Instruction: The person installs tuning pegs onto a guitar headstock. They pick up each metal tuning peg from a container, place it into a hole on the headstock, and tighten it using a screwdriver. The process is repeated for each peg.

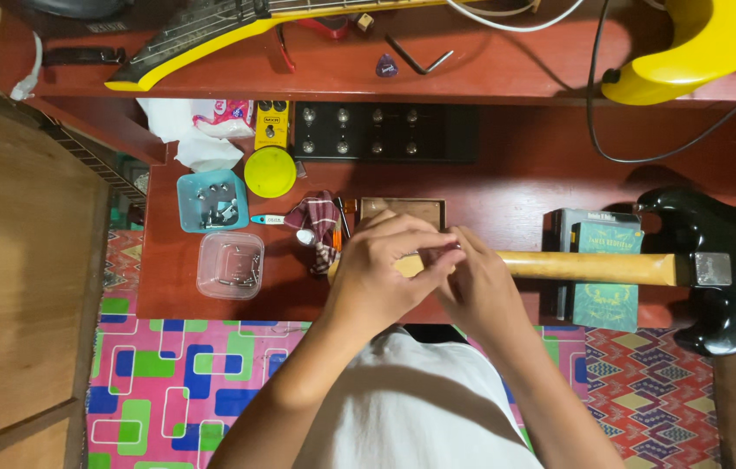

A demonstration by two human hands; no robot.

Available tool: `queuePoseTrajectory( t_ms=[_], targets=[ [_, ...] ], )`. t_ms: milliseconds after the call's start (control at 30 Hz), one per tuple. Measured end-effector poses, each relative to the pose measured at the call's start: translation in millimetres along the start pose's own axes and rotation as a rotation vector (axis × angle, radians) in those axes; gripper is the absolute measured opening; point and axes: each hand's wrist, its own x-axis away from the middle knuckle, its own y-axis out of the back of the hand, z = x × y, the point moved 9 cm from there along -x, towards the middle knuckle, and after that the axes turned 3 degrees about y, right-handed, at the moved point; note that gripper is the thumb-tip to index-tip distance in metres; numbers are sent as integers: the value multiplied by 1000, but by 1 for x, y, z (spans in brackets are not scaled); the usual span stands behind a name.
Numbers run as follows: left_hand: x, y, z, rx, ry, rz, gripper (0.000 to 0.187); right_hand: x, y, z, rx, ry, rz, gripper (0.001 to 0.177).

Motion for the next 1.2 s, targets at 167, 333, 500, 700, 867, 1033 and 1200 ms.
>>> queuePoseTrajectory(
  t_ms=[167,333,500,700,867,1033,1200],
  targets=[
    [2,3,0,33,24,40,15,2,-4,-14,82,-24,125,13],
    [2,3,-3,33,42,73,19,-3,-3,-23,120,-5,135,17],
    [-3,7,-3,118,114,133,23,-15,11,-11,-219,-107,104,8],
    [10,-3,3,91,-7,125,22,-2,-8,-60,-422,-150,-9,24],
    [4,0,9,136,72,83,23,-9,9,-30,-427,-198,-2,12],
    [4,-1,3,136,47,116,21,-2,-5,-54,-465,-212,5,7],
    [8,-7,13,89,32,95,32,-7,3,-30,-504,-232,-26,19]
  ],
)
